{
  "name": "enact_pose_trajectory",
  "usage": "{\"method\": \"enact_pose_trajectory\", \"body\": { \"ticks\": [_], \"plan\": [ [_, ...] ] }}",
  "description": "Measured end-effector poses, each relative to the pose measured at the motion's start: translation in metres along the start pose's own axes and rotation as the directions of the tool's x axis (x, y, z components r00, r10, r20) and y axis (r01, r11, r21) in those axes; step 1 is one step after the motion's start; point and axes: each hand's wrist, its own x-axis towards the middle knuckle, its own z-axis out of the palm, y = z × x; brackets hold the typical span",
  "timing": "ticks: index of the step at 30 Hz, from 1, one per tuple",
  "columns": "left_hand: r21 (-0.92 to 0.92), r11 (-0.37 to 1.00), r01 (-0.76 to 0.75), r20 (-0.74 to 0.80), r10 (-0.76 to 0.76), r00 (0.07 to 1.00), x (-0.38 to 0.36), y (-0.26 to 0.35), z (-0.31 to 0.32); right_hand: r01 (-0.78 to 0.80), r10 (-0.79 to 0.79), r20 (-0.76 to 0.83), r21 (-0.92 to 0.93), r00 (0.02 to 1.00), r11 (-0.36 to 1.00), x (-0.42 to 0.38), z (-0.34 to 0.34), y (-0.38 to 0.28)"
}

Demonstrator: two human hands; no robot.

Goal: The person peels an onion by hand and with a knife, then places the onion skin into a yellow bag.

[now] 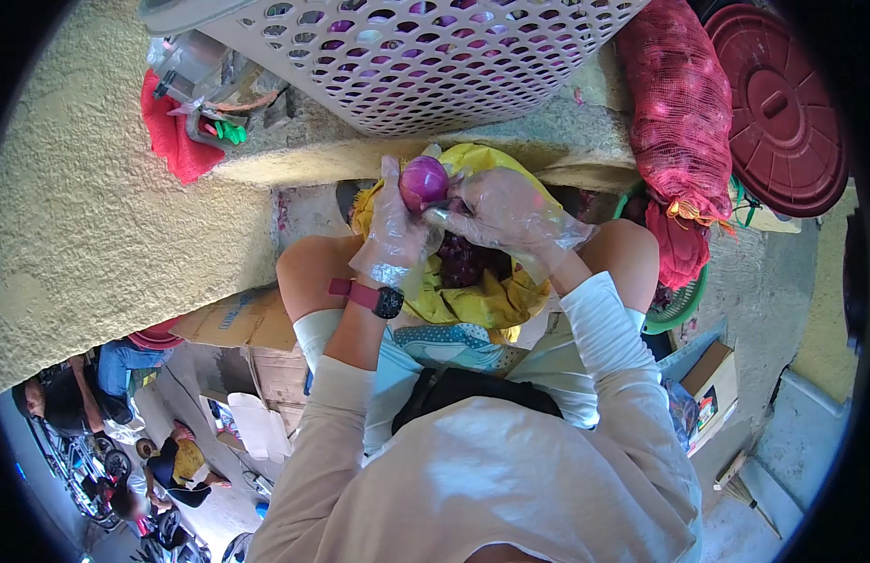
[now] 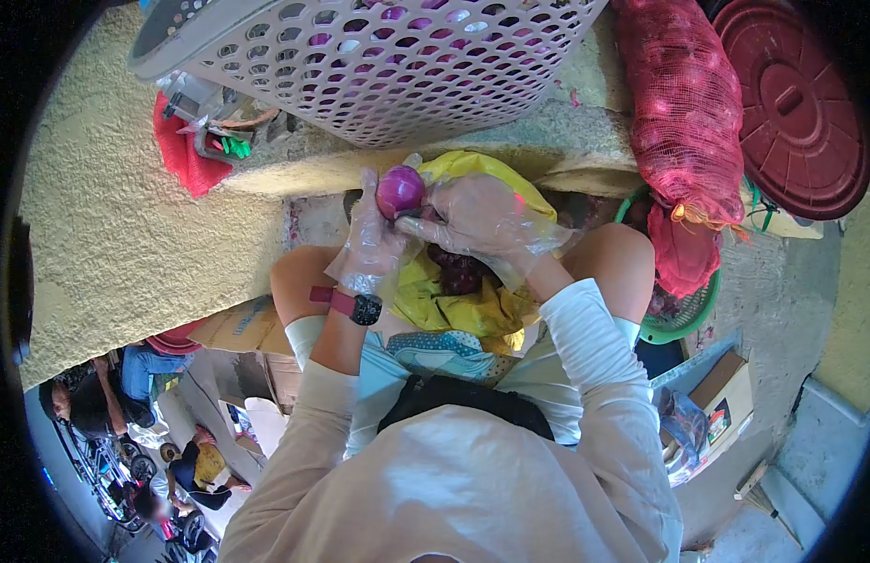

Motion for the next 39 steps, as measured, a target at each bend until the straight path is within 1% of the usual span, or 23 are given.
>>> {"method": "enact_pose_trajectory", "body": {
  "ticks": [2,3,5,8,11,13,15,17,18,20,22,23,26,27,29,30,32,33,34,35,36,38,39],
  "plan": [
    [0.08,0.997,0.004,0.022,-0.006,1.0,-0.007,0.003,0.006,0.018,-0.018,0.022,-0.02,1.0,1.0,0.0,0.0,0.002],
    [0.08,0.997,0.003,0.022,-0.005,1.0,-0.008,0.003,0.006,0.03,-0.029,0.037,-0.021,0.999,0.999,0.001,0.001,0.004],
    [0.033,0.999,0.003,0.033,-0.004,0.999,-0.009,0.003,0.007,0.042,-0.041,0.052,-0.021,0.998,0.999,0.0,0.002,0.007],
    [0.032,0.999,0.012,0.017,-0.012,1.0,0.001,-0.003,-0.005,0.065,-0.062,0.055,-0.043,0.997,0.997,-0.001,0.0,0.004],
    [-0.004,0.999,-0.036,0.028,0.036,0.999,0.009,-0.002,-0.011,0.013,-0.012,0.039,-0.035,0.999,0.999,-0.001,-0.003,-0.001],
    [-0.016,0.999,-0.037,0.035,0.038,0.999,0.002,0.002,-0.002,0.038,-0.037,-0.055,0.017,0.998,0.999,-0.001,-0.005,0.0],
    [-0.027,0.999,-0.039,0.043,0.04,0.998,0.002,0.004,-0.003,0.024,-0.021,-0.08,0.031,0.997,0.999,-0.001,-0.005,-0.003],
    [0.109,0.994,0.022,-0.014,-0.02,1.0,0.007,0.004,-0.017,0.009,-0.005,-0.103,0.046,0.995,0.999,-0.001,-0.006,-0.004],
    [0.108,0.994,0.021,-0.014,-0.019,1.0,0.005,0.003,-0.012,-0.003,0.006,-0.137,0.026,0.991,1.0,-0.001,-0.007,-0.005],
    [0.042,0.997,-0.066,-0.033,0.067,0.997,-0.003,0.003,0.005,-0.015,0.016,-0.171,0.007,0.985,1.0,-0.001,-0.006,-0.005],
    [0.033,0.997,-0.071,-0.006,0.071,0.997,0.002,0.001,-0.003,-0.092,0.096,-0.162,0.029,0.982,0.995,0.0,-0.004,-0.005],
    [0.024,0.997,-0.076,0.02,0.075,0.997,0.005,-0.001,-0.007,-0.094,0.097,-0.162,0.029,0.982,0.995,0.0,-0.004,-0.006],
    [-0.014,0.999,-0.048,0.014,0.048,0.999,0.01,-0.004,-0.015,-0.099,0.096,-0.166,-0.01,0.981,0.995,0.001,-0.002,-0.007],
    [-0.013,0.999,-0.048,0.014,0.048,0.999,0.01,-0.003,-0.013,-0.092,0.094,-0.146,0.021,0.985,0.996,0.001,0.0,-0.006],
    [-0.101,0.994,-0.033,-0.007,0.032,0.999,0.009,-0.003,-0.008,-0.086,0.092,-0.127,0.053,0.988,0.995,0.001,-0.001,-0.005],
    [-0.1,0.994,-0.033,-0.007,0.032,0.999,0.01,-0.003,-0.011,-0.077,0.082,-0.091,0.064,0.992,0.995,0.001,-0.003,-0.006],
    [0.012,1.0,-0.024,-0.054,0.024,0.998,0.01,-0.003,-0.017,-0.068,0.072,-0.056,0.074,0.996,0.995,0.0,-0.004,-0.005],
    [0.011,1.0,-0.024,-0.054,0.024,0.998,0.006,-0.002,-0.011,-0.029,0.032,-0.032,0.078,0.999,0.997,-0.001,-0.004,-0.005],
    [-0.058,0.998,0.02,-0.036,-0.022,0.999,0.002,-0.001,-0.004,0.01,-0.009,-0.009,0.084,1.0,0.996,-0.002,-0.003,-0.005],
    [-0.127,0.99,0.065,-0.015,-0.067,0.998,-0.001,0.0,0.001,0.011,-0.01,-0.009,0.085,1.0,0.996,-0.002,-0.002,-0.004],
    [-0.126,0.99,0.064,-0.016,-0.067,0.998,0.0,0.001,-0.001,0.028,-0.029,0.009,0.076,1.0,0.997,-0.002,-0.002,-0.004],
    [-0.004,1.0,-0.023,0.027,0.023,0.999,0.003,0.001,-0.006,0.044,-0.046,0.026,0.068,0.999,0.997,-0.003,-0.003,-0.002],
    [-0.005,1.0,-0.022,0.027,0.022,0.999,0.002,0.003,-0.006,0.036,-0.037,0.021,0.029,0.999,0.999,-0.002,-0.005,0.0]
  ]
}}
